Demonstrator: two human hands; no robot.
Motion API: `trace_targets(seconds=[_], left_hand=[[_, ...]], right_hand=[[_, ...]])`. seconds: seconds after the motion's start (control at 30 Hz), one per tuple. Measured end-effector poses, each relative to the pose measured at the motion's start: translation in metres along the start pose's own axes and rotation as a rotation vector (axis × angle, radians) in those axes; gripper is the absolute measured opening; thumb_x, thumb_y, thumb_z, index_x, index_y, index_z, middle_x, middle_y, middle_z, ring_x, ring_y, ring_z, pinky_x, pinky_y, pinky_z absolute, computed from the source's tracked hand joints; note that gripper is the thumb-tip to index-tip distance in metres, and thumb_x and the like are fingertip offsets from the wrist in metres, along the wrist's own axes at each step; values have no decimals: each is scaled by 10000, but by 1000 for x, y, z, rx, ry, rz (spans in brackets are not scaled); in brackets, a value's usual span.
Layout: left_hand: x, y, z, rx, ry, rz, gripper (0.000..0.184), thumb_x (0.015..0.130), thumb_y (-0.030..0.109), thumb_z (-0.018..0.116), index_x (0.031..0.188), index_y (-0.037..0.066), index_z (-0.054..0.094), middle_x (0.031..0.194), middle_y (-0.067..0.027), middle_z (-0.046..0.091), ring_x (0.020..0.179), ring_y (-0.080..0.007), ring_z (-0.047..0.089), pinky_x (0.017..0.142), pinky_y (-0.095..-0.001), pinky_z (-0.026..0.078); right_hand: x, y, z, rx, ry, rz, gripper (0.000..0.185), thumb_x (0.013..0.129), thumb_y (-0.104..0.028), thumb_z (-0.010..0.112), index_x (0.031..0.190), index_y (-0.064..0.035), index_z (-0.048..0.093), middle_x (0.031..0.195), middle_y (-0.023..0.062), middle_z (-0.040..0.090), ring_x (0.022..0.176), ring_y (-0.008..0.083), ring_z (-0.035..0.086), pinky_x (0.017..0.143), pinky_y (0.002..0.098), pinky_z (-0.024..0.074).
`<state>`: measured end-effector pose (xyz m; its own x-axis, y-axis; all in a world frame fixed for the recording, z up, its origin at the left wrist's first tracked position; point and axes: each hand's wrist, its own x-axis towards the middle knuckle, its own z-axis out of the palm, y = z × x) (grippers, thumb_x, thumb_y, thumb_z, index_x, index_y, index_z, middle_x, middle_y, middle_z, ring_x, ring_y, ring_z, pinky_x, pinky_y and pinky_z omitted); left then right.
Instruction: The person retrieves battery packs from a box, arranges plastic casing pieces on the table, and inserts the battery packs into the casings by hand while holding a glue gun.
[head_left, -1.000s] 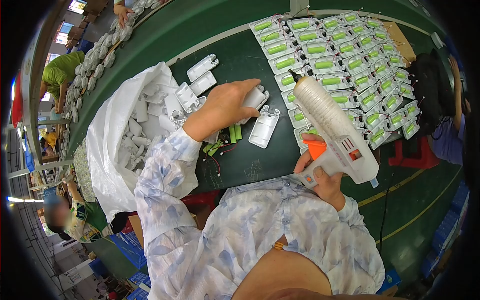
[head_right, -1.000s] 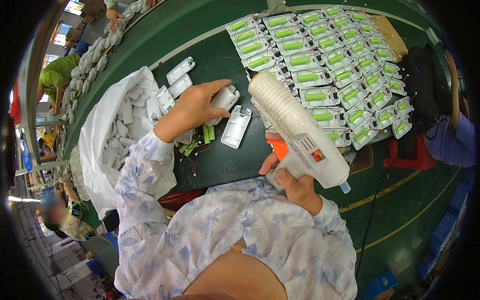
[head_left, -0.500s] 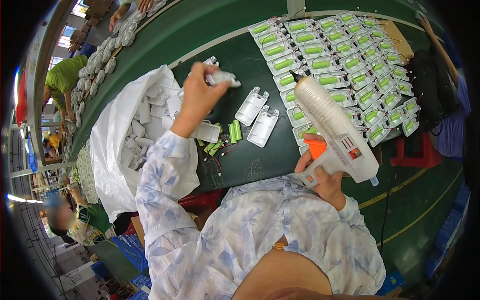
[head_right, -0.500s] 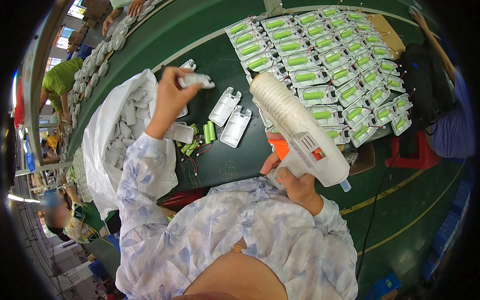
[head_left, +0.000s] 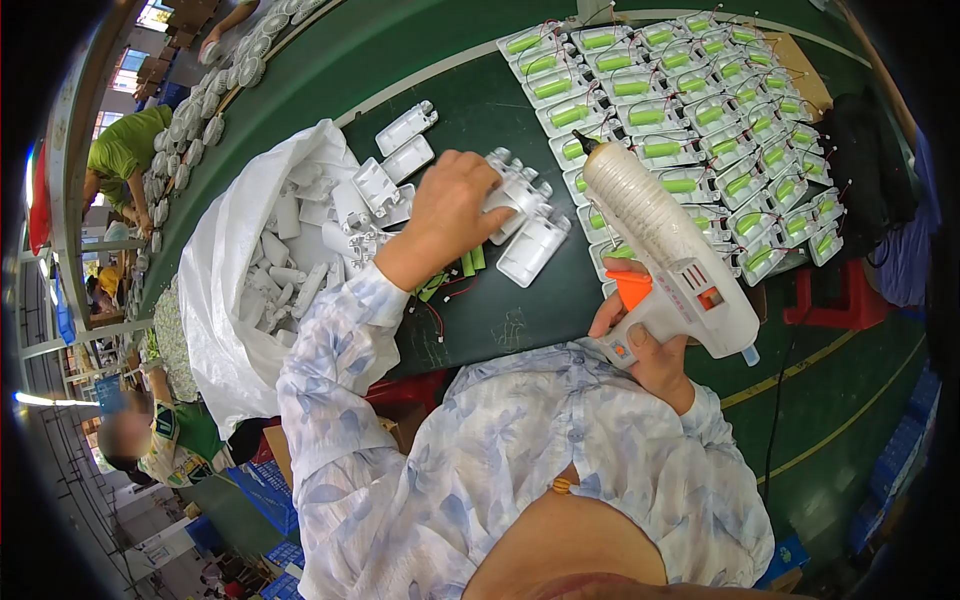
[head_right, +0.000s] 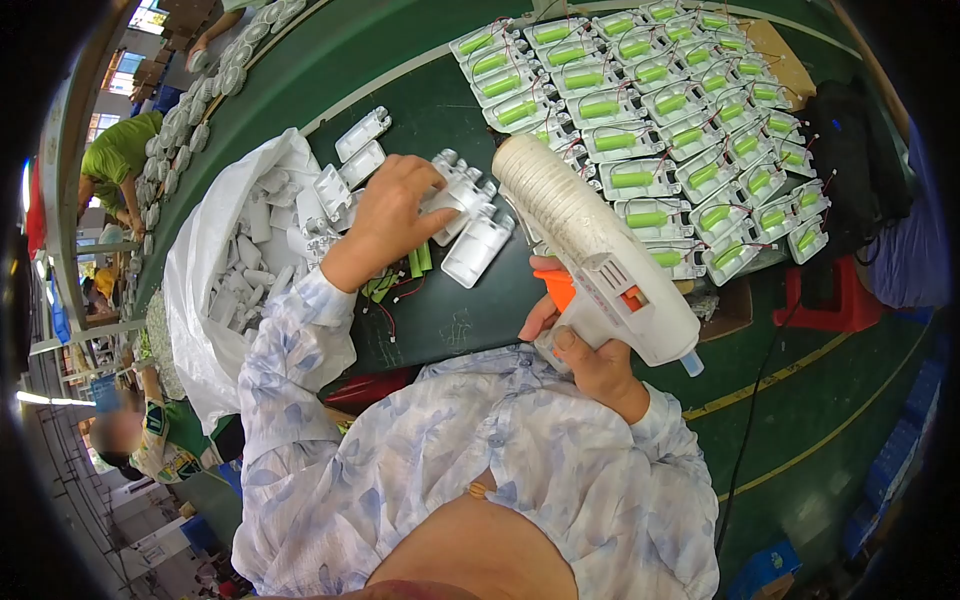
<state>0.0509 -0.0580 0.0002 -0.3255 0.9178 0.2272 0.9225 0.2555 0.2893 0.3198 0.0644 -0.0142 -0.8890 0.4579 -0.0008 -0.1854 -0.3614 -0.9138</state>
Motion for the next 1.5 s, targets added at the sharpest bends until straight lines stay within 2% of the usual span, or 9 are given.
trace_targets(seconds=[0.23, 0.37, 0.63, 0.83, 0.87, 1.0, 1.23, 1.4, 1.5], left_hand=[[2, 26, -4, -134, 26, 81, 238, 737, 127, 760, 943, 44, 674, 946, -120, 659, 928, -329, 612, 790, -410, 498], [9, -31, -29, 58, 75, -189, 116, 796, 136, 707, 881, 57, 710, 875, -144, 681, 823, -322, 666, 692, -421, 527], [13, -59, -15, 374, -144, -522, 258, 766, 319, 725, 809, 65, 726, 812, -130, 682, 776, -314, 673, 661, -424, 534], [0, -19, -36, -54, -171, -287, 137, 792, 169, 682, 813, 34, 687, 888, -135, 655, 813, -303, 657, 710, -383, 519], [-1, -16, -39, -135, -210, -242, 68, 772, 52, 670, 834, 27, 679, 996, -132, 619, 898, -294, 633, 770, -369, 517], [-2, -39, -26, 207, -89, 77, 172, 706, -34, 671, 857, 48, 679, 1180, -134, 591, 1054, -301, 593, 850, -391, 520], [9, -54, -17, 82, -124, 277, 170, 716, -78, 619, 840, 35, 644, 1198, -126, 608, 1066, -314, 610, 868, -390, 513], [14, -55, -32, -51, -15, 195, 163, 716, -46, 613, 848, 49, 630, 1056, -91, 685, 948, -299, 651, 817, -393, 528], [12, -91, -32, 226, 160, -184, 95, 769, 38, 621, 843, 70, 672, 910, -122, 649, 902, -328, 651, 760, -429, 538]], right_hand=[[2, -7, 0, -25, -23, 36, 790, 898, -461, 661, 1396, 78, 370, 814, 124, 636, 692, 122, 590, 631, 233, 449], [3, -7, -1, -22, -15, 22, 797, 893, -463, 669, 1398, 76, 368, 810, 120, 633, 699, 128, 595, 630, 233, 450], [6, -3, 6, -3, -6, 37, 815, 870, -461, 696, 1392, 78, 377, 822, 125, 635, 700, 147, 613, 628, 240, 468], [2, -4, -2, -12, 15, 35, 794, 873, -446, 688, 1385, 80, 385, 877, 151, 639, 705, 157, 620, 625, 250, 482], [3, -2, -2, -5, 31, 19, 792, 874, -444, 686, 1385, 80, 385, 886, 154, 639, 708, 157, 621, 624, 252, 484], [6, 1, 0, 5, 59, -17, 788, 876, -439, 682, 1384, 84, 383, 913, 158, 639, 714, 158, 624, 619, 259, 487], [6, -4, 1, -18, 14, 23, 799, 879, -442, 679, 1384, 98, 376, 876, 157, 637, 712, 161, 623, 629, 260, 484], [8, -6, 4, -25, 24, 14, 793, 883, -437, 676, 1389, 93, 373, 845, 152, 636, 710, 163, 621, 639, 258, 481], [9, -10, 6, -7, 8, 14, 785, 887, -433, 676, 1389, 90, 373, 858, 151, 635, 713, 163, 620, 638, 256, 481]])
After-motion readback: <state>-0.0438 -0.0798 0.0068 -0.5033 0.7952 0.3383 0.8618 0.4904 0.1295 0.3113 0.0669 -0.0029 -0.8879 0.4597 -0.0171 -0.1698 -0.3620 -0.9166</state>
